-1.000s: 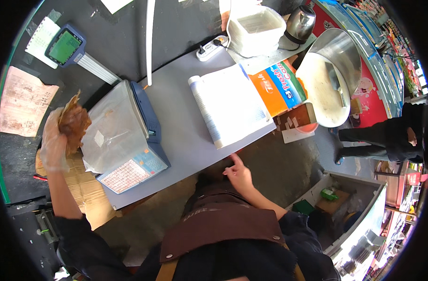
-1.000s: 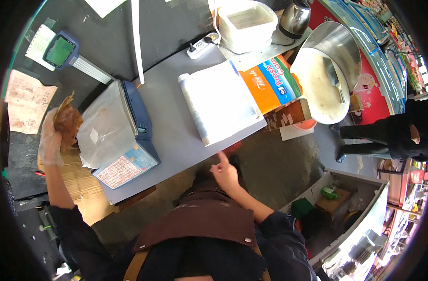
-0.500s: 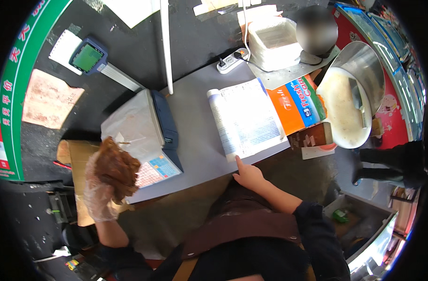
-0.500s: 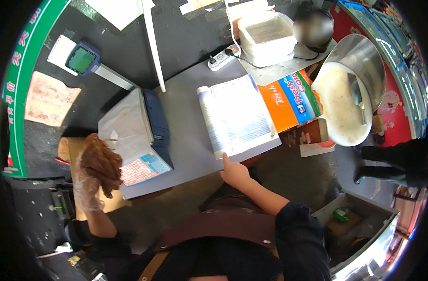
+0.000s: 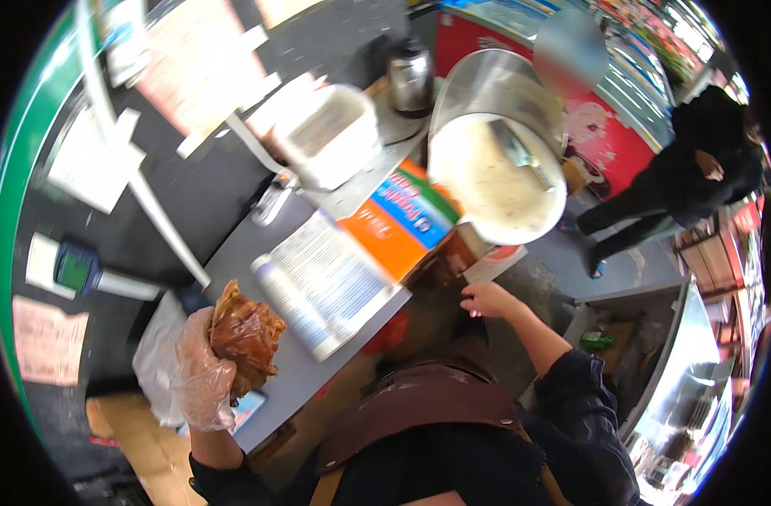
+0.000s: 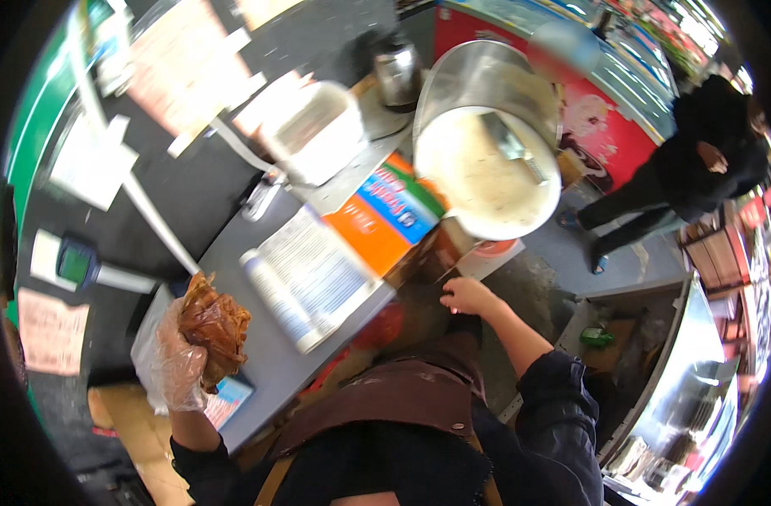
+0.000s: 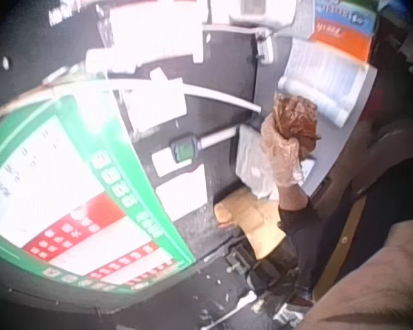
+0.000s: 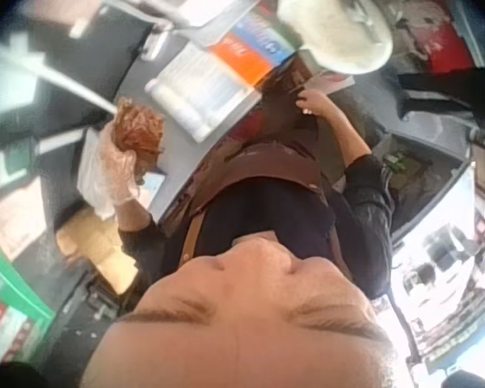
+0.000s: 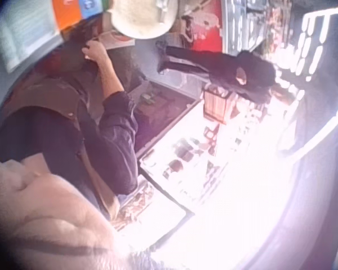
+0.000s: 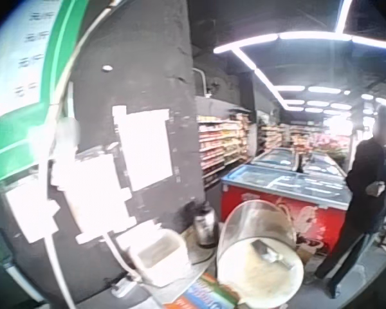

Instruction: The person retrieves a roasted chicken from a display case, places it on a cutting board, and uses a cleaver to chop it into portions. The person weighs the chicken, then continues chopping and places the pieces into a plastic container.

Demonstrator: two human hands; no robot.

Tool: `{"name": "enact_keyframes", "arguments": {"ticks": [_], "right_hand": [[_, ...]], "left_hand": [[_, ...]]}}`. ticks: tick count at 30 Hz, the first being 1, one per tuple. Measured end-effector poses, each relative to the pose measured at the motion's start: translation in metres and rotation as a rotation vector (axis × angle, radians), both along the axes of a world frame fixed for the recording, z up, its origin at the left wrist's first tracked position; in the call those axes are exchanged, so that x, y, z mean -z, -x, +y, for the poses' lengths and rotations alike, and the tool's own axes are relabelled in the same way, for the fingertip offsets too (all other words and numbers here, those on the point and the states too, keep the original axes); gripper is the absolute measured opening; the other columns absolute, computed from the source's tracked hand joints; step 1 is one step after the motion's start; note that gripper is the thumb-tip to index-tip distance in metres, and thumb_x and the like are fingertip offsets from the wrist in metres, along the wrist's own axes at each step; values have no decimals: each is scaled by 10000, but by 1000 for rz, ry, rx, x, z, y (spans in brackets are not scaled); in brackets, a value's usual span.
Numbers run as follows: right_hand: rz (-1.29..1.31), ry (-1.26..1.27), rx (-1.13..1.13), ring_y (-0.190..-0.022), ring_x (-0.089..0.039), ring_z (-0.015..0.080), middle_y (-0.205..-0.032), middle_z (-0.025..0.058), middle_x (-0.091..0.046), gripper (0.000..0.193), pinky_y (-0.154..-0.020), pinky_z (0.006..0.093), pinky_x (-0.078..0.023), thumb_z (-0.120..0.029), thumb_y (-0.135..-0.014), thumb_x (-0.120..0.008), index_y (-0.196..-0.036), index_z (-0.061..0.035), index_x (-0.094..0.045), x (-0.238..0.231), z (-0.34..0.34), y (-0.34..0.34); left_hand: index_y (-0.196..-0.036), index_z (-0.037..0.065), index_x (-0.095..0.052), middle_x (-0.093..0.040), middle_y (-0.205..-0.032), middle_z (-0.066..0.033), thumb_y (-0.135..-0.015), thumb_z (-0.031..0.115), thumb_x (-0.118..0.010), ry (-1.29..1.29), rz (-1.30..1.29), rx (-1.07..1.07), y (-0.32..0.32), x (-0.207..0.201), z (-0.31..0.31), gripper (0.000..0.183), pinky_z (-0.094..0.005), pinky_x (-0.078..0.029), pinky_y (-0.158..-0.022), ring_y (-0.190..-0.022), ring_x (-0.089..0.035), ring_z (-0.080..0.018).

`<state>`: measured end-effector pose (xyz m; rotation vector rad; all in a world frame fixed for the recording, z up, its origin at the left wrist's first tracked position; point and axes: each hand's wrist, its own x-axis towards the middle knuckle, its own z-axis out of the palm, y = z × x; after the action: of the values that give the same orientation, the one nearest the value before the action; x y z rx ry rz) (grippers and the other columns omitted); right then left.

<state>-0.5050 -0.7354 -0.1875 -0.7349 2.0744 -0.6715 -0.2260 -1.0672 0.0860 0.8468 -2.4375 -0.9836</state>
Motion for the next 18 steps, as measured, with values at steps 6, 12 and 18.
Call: {"name": "enact_keyframes", "arguments": {"ticks": [6, 12, 18], "right_hand": [[472, 33, 329, -911, -606, 346, -946, 209, -642, 333, -794, 418, -479, -286, -804, -609, -1020, -33, -623, 27, 88, 223], [744, -225, 385, -1032, -514, 387, -1075, 217, -531, 503, -861, 476, -435, -224, -756, -630, -1188, -48, -442, 83, 114, 392], [524, -202, 323, -1016, -526, 387, -1082, 210, -522, 518, -861, 454, -456, -130, -724, -637, -1182, -53, -407, 119, 112, 441]], "left_hand": [[-1081, -19, -549, -616, -951, -212, -649, 299, -591, 59, 99, 244, 190, 30, 68, 538, -392, -453, -812, -922, -584, -392], [-1204, 12, -482, -587, -1069, -233, -734, 160, -545, -286, -5, 423, 428, 126, 144, 497, -425, -438, -871, -1014, -555, -394], [-1165, 29, -539, -561, -1167, -207, -800, 198, -528, -79, -615, 228, 612, 248, 211, 402, -402, -454, -908, -1114, -539, -340]]}}
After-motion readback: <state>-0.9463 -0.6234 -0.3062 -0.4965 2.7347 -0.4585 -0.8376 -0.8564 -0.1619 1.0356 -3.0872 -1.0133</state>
